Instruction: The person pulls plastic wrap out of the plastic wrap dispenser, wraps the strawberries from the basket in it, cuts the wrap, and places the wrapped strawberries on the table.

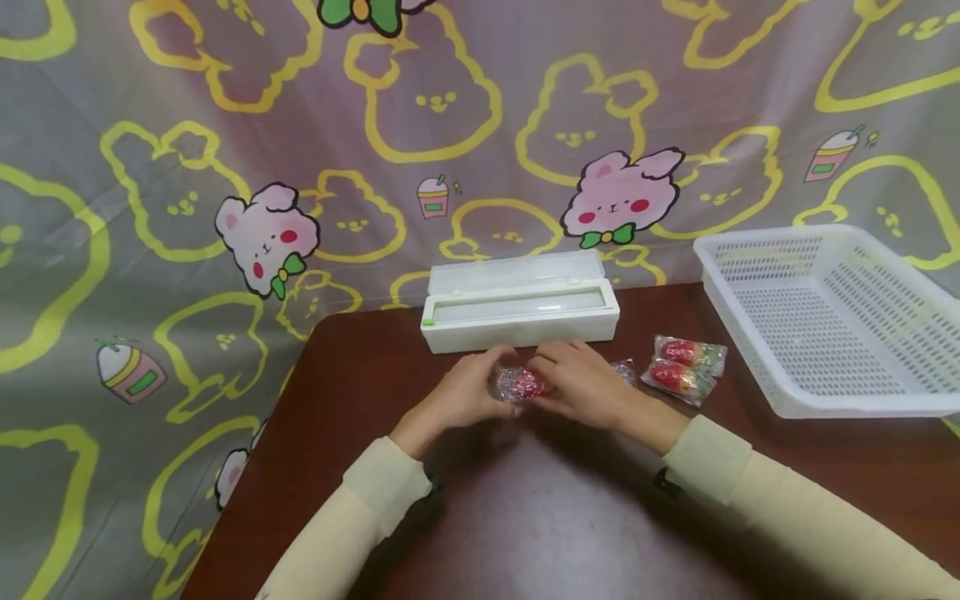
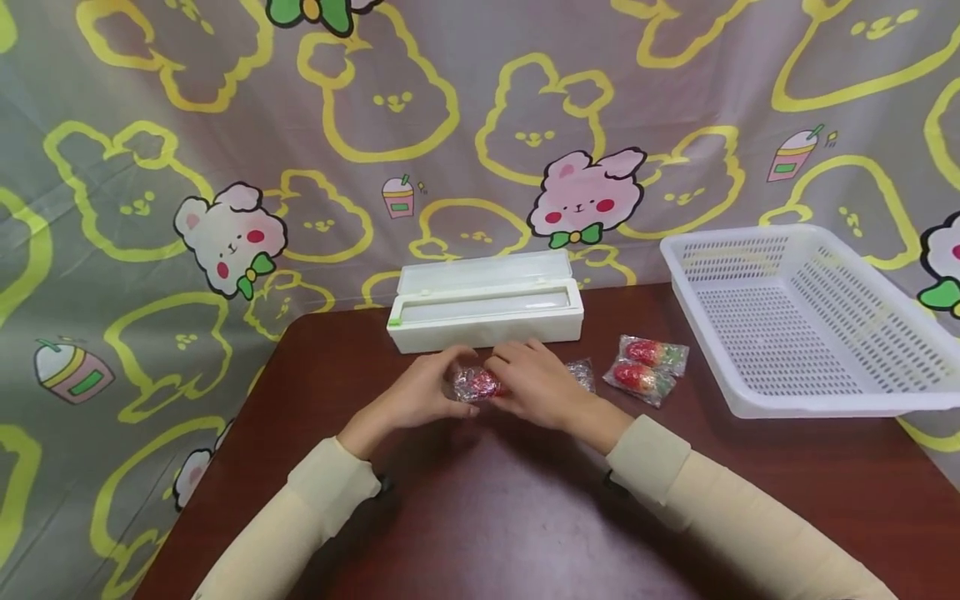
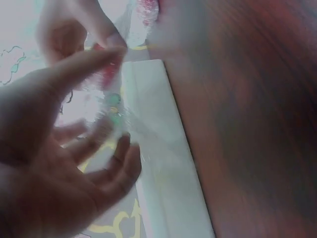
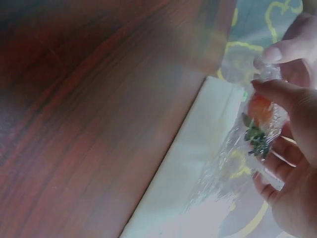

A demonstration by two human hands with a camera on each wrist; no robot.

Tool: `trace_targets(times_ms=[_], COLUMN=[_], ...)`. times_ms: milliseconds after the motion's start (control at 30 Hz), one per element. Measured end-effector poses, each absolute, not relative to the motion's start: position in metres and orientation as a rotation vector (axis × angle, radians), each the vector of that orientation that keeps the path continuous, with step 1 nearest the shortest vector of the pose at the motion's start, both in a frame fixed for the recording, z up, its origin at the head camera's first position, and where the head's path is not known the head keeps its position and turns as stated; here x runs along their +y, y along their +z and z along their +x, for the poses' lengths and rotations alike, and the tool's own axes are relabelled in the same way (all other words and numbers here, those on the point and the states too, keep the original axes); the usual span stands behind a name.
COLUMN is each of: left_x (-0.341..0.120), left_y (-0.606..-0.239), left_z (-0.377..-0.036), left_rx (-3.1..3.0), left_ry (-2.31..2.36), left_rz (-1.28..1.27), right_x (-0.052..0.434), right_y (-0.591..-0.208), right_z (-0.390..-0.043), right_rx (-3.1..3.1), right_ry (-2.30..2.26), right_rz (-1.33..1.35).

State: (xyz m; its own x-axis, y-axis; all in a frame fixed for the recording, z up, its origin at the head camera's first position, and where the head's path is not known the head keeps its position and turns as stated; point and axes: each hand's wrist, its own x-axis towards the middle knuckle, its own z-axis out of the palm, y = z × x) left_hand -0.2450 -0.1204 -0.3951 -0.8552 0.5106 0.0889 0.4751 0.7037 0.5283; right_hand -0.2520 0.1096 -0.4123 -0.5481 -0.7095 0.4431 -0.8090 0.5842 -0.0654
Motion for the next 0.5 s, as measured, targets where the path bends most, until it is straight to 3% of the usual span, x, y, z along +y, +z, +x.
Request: trace_targets(times_ms=[167, 500], left_x=[-0.121, -0.114], left_y=[-0.396, -0.402], left_z=[-0.241, -0.239], left_rx=[2.705, 2.652], left_ry=[1.146, 1.387], left_rz=[0.964, 0.956], right_x=[0.113, 0.114], right_y=[-0.409, -0.405], right_z=[-0.247, -0.241], right_rx=[-2.369, -2.382], right_ry=[0.479, 0.521], right_rz=[1.249, 1.216])
